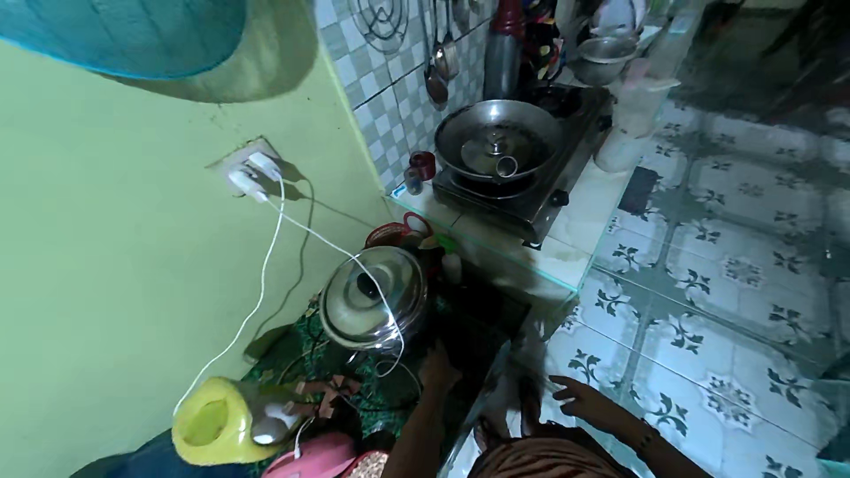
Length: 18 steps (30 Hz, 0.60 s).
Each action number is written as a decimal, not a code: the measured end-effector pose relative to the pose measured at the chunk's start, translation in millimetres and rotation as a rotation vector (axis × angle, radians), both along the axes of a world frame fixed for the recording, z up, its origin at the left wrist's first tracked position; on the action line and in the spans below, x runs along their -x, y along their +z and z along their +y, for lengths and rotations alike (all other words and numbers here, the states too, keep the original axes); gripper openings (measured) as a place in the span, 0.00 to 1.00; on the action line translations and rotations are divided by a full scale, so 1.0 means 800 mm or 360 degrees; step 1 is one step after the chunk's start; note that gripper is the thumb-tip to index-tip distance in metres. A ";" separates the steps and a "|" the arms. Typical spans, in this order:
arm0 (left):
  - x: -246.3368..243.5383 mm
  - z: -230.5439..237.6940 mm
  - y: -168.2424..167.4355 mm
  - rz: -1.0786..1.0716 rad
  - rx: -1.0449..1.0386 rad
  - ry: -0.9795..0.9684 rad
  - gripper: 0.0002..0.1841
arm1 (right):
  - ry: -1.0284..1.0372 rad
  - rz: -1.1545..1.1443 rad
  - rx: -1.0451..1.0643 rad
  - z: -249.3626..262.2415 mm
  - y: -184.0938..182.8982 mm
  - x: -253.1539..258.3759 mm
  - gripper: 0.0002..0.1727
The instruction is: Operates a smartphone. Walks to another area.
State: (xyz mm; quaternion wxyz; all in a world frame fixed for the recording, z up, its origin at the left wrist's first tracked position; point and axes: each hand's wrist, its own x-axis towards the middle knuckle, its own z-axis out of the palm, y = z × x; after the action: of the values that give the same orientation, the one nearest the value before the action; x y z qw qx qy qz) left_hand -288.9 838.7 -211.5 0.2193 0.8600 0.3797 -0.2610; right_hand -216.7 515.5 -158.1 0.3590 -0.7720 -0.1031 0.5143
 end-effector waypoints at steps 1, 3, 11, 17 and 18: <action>-0.005 0.002 -0.002 -0.0014 -0.0011 0.0005 0.66 | -0.0040 0.0009 0.0025 -0.012 -0.005 -0.002 0.38; -0.017 0.003 -0.001 -0.0032 -0.0036 0.0001 0.65 | -0.0123 0.0042 0.0072 -0.038 -0.021 -0.006 0.38; -0.048 -0.013 -0.013 0.0140 -0.0190 0.0022 0.63 | -0.0414 0.0217 0.0201 -0.121 -0.061 -0.035 0.36; -0.035 -0.034 -0.017 -0.0089 -0.0272 0.0291 0.63 | -0.0389 0.0259 0.0289 -0.196 -0.083 -0.105 0.36; -0.034 -0.045 -0.021 -0.0075 -0.0321 0.0331 0.63 | -0.0357 0.0226 0.0313 -0.211 -0.087 -0.122 0.37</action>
State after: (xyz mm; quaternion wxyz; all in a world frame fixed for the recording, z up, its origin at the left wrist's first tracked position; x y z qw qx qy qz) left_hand -261.7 802.7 -228.4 0.1666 0.8396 0.4857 -0.1770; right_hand -119.4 346.7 -227.5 0.3432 -0.7718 0.0603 0.5320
